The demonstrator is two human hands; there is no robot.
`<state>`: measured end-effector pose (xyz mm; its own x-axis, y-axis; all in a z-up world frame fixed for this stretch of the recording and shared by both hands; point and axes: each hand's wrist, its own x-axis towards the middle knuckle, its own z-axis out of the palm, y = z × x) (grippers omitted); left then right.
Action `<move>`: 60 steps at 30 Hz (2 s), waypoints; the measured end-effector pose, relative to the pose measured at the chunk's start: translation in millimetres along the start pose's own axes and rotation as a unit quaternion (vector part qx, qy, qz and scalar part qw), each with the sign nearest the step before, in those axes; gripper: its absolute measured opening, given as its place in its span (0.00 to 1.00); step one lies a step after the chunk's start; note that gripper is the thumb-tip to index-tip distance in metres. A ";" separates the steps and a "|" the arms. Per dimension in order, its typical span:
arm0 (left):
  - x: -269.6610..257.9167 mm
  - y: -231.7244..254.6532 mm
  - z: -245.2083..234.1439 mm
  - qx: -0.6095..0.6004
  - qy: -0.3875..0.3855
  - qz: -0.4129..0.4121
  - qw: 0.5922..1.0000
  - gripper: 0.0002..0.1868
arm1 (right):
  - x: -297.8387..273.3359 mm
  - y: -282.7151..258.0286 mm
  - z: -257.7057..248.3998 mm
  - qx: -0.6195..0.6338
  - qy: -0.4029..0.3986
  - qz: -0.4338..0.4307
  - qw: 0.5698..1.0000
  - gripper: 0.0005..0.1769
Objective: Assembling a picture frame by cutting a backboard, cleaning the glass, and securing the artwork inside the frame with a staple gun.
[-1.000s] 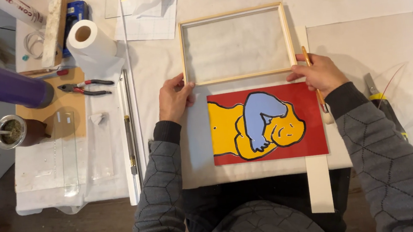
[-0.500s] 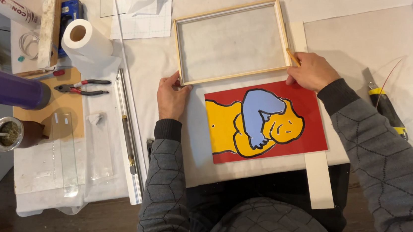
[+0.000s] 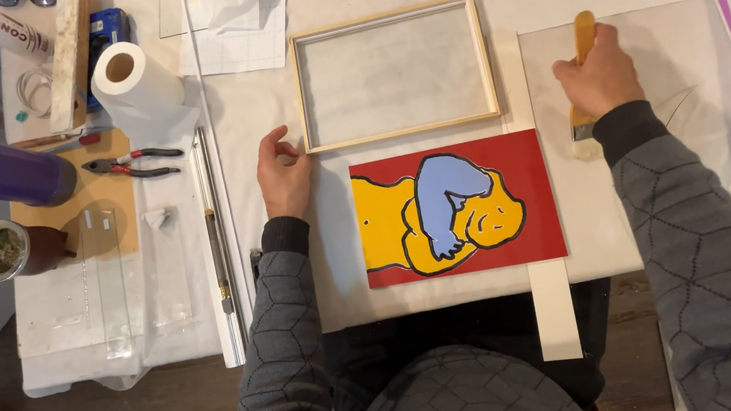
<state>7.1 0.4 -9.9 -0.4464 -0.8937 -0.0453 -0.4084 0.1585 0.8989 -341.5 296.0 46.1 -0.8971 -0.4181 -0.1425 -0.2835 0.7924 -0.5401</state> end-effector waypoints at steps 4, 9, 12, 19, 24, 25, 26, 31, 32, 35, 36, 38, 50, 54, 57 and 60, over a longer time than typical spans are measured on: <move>0.6 -4.6 0.9 -0.006 0.008 0.017 1.000 0.28 | 11.0 53.5 10.9 0.010 0.071 -0.111 0.991 0.42; 0.5 -6.4 3.3 0.018 0.009 0.026 0.999 0.27 | -53.2 42.7 -10.7 -0.056 0.093 -0.233 0.966 0.30; 0.4 -8.6 5.2 0.010 0.010 0.036 0.999 0.26 | -93.3 44.0 -14.9 0.020 0.007 -0.197 0.980 0.28; -49.6 -0.6 -15.5 -0.071 -0.003 -0.050 0.996 0.20 | -173.8 42.2 -21.5 0.021 -0.047 -0.109 0.993 0.23; -133.9 12.8 -39.6 0.068 -0.068 -0.008 0.995 0.20 | -196.2 44.5 -13.8 0.055 -0.064 -0.085 0.993 0.22; -144.6 17.2 -40.8 0.068 -0.068 -0.011 0.995 0.20 | -198.8 46.1 -11.1 0.053 -0.066 -0.085 0.993 0.22; -152.7 22.3 -41.5 0.040 -0.086 -0.019 0.995 0.20 | -198.6 46.5 -8.1 0.043 -0.062 -0.080 0.994 0.22; -167.7 27.2 -38.9 -0.018 -0.129 -0.065 0.989 0.21 | -198.1 48.8 3.4 0.025 -0.066 -0.081 0.994 0.22; -166.3 20.3 -35.8 -0.043 -0.141 -0.049 0.988 0.21 | -197.6 49.6 4.6 0.030 -0.060 -0.076 0.995 0.21; -163.9 2.0 -27.6 -0.127 -0.155 -0.066 0.977 0.23 | -197.7 46.8 4.1 0.056 -0.061 -0.042 0.996 0.20; -163.1 -3.7 -25.1 -0.186 -0.156 -0.099 0.965 0.24 | -197.3 44.6 3.5 0.078 -0.067 -0.013 0.995 0.19; -162.0 4.5 -27.9 -0.217 -0.160 -0.124 0.955 0.24 | -197.8 48.0 3.9 0.111 -0.074 -0.010 0.991 0.18; -158.6 10.2 -30.1 -0.196 -0.151 -0.169 0.954 0.18 | -196.0 45.6 5.4 0.202 -0.117 0.022 0.972 0.17; -154.0 12.7 -29.9 -0.142 -0.145 -0.087 0.975 0.17 | -192.5 48.3 7.7 0.194 -0.106 0.027 0.975 0.19; -135.3 15.7 -29.6 -0.001 -0.107 0.035 0.994 0.15 | -188.6 40.3 2.4 0.054 -0.066 0.003 0.996 0.20; -91.6 22.7 -31.2 -0.008 -0.054 0.025 0.998 0.13 | -176.9 44.6 -1.0 0.077 -0.070 -0.012 0.995 0.20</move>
<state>63.6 72.7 28.3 -0.5490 -0.8345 -0.0467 -0.3718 0.1938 0.9079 -195.8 405.7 48.0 -0.8320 -0.5020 -0.2362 -0.2392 0.7087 -0.6637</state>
